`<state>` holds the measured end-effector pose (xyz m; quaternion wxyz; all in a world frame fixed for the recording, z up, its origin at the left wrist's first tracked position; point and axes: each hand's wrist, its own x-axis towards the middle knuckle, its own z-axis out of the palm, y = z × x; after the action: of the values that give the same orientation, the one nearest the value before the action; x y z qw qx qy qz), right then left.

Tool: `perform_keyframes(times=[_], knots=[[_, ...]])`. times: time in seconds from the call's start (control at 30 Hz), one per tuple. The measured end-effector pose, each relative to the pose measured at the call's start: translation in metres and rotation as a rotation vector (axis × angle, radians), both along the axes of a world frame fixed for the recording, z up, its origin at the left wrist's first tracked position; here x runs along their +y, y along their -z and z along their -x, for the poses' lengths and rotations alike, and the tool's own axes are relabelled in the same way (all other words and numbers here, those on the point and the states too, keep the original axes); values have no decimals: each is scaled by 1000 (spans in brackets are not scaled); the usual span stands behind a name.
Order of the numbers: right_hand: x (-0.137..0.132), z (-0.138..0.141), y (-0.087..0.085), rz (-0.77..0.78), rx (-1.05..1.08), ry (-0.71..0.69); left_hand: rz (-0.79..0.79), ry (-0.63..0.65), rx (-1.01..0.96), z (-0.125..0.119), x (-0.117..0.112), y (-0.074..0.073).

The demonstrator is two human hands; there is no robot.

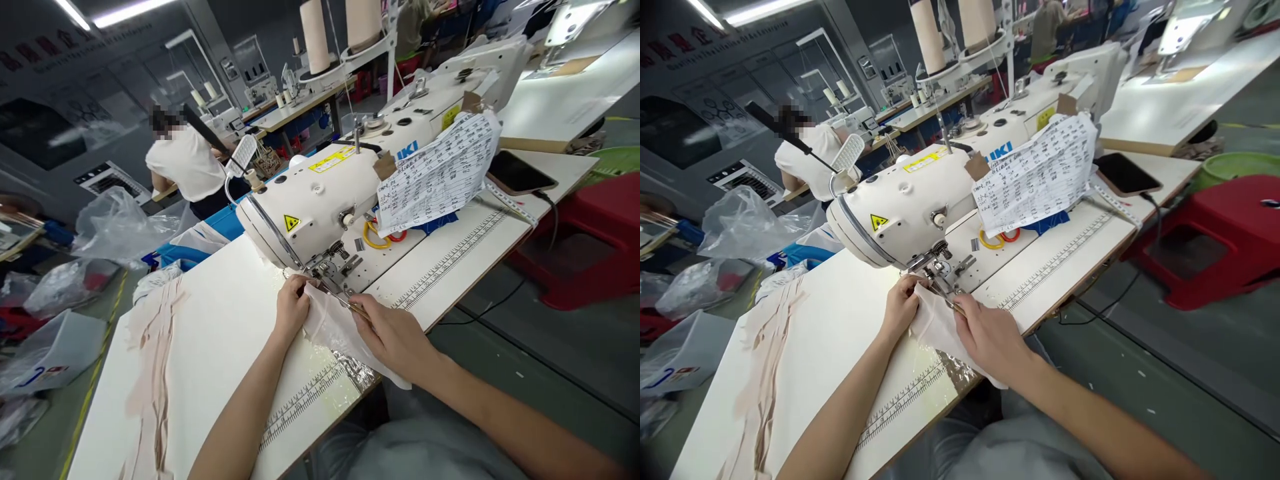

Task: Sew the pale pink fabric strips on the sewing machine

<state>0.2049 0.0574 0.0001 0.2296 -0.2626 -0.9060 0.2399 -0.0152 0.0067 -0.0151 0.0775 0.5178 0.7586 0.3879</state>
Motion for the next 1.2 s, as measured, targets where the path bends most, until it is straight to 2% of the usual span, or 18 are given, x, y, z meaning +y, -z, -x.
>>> perform_keyframes(times=[0.1, 0.27, 0.8, 1.0, 1.2], knots=[[10, 11, 2, -68, -76, -3, -24, 16, -43, 0, 0, -1], [13, 22, 4, -103, -72, -11, -32, 17, -101, -1, 1, -3], [13, 26, 9, -136, -51, -33, -12, 12, -121, -2, 0, -5], [14, 26, 10, -158, -48, -51, 16, 51, -95, 2, 0, -4], [13, 24, 14, -170, -34, -52, 33, -3, -80, 4, 1, -3]])
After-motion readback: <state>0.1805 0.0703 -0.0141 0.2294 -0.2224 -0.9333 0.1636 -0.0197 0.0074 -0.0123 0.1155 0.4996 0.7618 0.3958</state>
